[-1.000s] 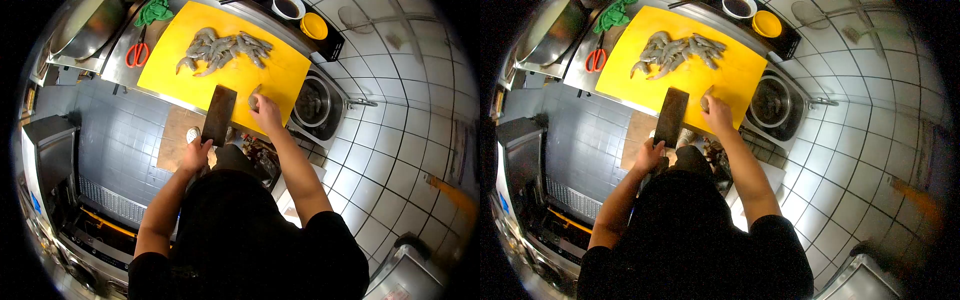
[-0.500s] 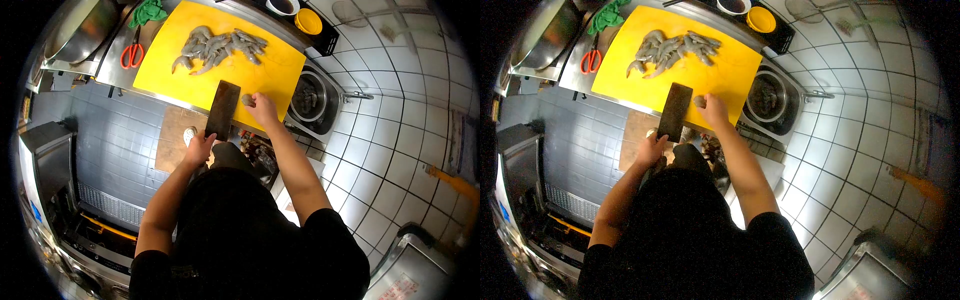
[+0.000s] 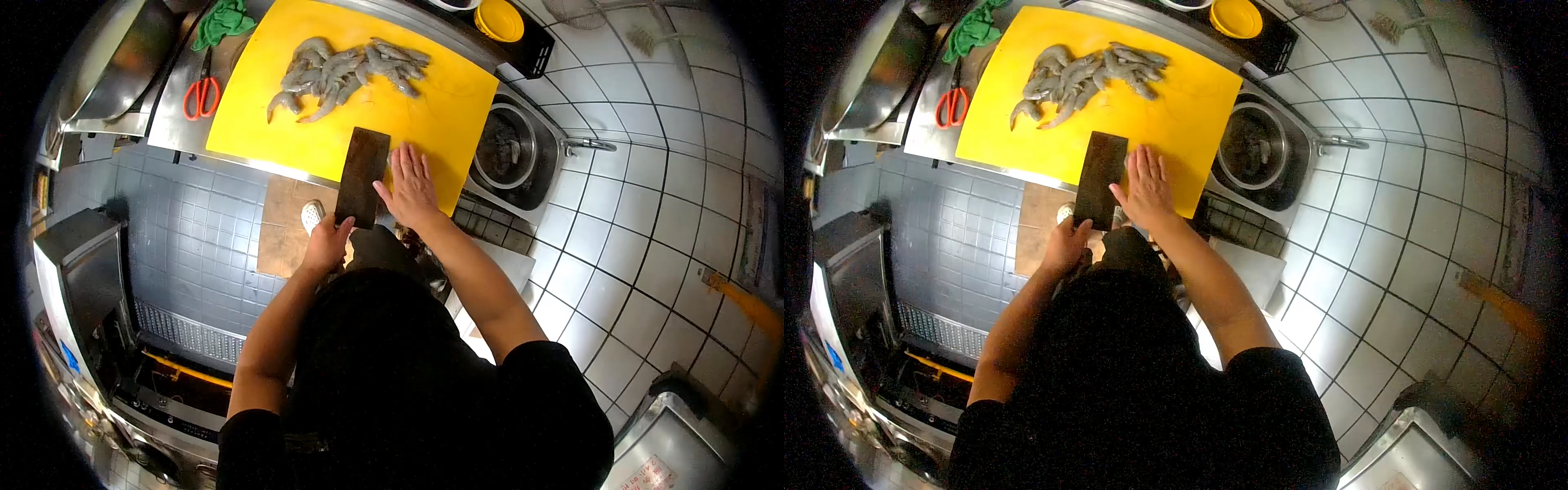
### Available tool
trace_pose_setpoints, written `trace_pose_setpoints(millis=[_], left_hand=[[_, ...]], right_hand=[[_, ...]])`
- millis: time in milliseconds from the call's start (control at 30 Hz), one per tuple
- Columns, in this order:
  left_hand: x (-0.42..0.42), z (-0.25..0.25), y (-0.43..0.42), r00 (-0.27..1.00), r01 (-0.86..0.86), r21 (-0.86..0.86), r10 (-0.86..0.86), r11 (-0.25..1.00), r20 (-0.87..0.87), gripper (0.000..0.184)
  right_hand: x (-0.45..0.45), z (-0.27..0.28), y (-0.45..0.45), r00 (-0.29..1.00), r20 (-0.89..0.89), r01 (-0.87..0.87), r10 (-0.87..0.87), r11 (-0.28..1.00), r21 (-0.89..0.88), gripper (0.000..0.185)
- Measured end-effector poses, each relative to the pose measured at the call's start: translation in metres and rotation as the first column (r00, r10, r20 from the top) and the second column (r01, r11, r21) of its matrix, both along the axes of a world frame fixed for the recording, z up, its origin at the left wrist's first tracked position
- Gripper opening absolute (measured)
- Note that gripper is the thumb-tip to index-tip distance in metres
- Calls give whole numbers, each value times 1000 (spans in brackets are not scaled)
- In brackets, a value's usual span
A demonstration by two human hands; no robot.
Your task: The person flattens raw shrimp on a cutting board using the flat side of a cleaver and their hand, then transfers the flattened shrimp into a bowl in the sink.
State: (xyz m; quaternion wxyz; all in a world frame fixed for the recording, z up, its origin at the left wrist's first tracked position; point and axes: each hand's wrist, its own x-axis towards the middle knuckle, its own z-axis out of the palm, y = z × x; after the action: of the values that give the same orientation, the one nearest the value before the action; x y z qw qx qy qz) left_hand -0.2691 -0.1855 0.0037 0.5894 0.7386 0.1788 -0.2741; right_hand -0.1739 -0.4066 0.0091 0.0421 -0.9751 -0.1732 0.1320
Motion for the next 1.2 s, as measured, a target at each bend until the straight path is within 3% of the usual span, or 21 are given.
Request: trace_pose_setpoints(millis=[233, 367, 467, 567, 767, 800, 900, 933, 1033, 1100, 1133, 1200], left_hand=[[41, -19, -23, 967, -20, 98, -5, 995, 255, 42], [46, 7, -20, 993, 113, 198, -118, 974, 15, 38], [6, -48, -1, 979, 176, 214, -194, 961, 64, 38], [5, -14, 11, 960, 186, 249, -230, 950, 159, 41], [17, 25, 36, 986, 117, 95, -104, 989, -133, 35], [4, 8, 42, 998, 53, 85, -51, 995, -27, 32], [4, 29, 40, 986, -5, 139, 28, 990, -165, 31], [0, 16, 41, 994, 0, 139, 16, 990, -112, 32], [-4, 1, 33, 999, 1, 189, 8, 982, -46, 33], [0, 7, 25, 998, 18, 211, -5, 977, -62, 32], [1, 13, 20, 994, -36, 127, 48, 991, -97, 32], [0, 14, 14, 993, -80, 72, 86, 994, -84, 32]], right_hand=[[-1, -1, 1, 999, 34, -9, 9, 1000, 21, 84], [2, -1, 0, 1000, -18, -3, 3, 1000, 3, 86], [-1, 0, 0, 1000, -11, -2, 2, 1000, 9, 86], [2, 3, 1, 1000, -31, -6, 6, 1000, -13, 86], [-2, 6, -2, 1000, 13, 0, 0, 1000, 1, 82], [-2, 7, -2, 1000, 27, 10, -10, 1000, -9, 80], [-7, 2, -10, 975, 153, -187, 160, 964, 188, 71], [-8, -1, -14, 979, 111, -189, 169, 960, 207, 68], [6, -12, -41, 977, 139, -177, 159, 976, 130, 72], [25, -7, -78, 992, 122, -24, 14, 997, 79, 68], [39, -5, -98, 994, 78, 80, -82, 996, 26, 67], [56, -7, -141, 937, 197, 309, -290, 948, -76, 67]])
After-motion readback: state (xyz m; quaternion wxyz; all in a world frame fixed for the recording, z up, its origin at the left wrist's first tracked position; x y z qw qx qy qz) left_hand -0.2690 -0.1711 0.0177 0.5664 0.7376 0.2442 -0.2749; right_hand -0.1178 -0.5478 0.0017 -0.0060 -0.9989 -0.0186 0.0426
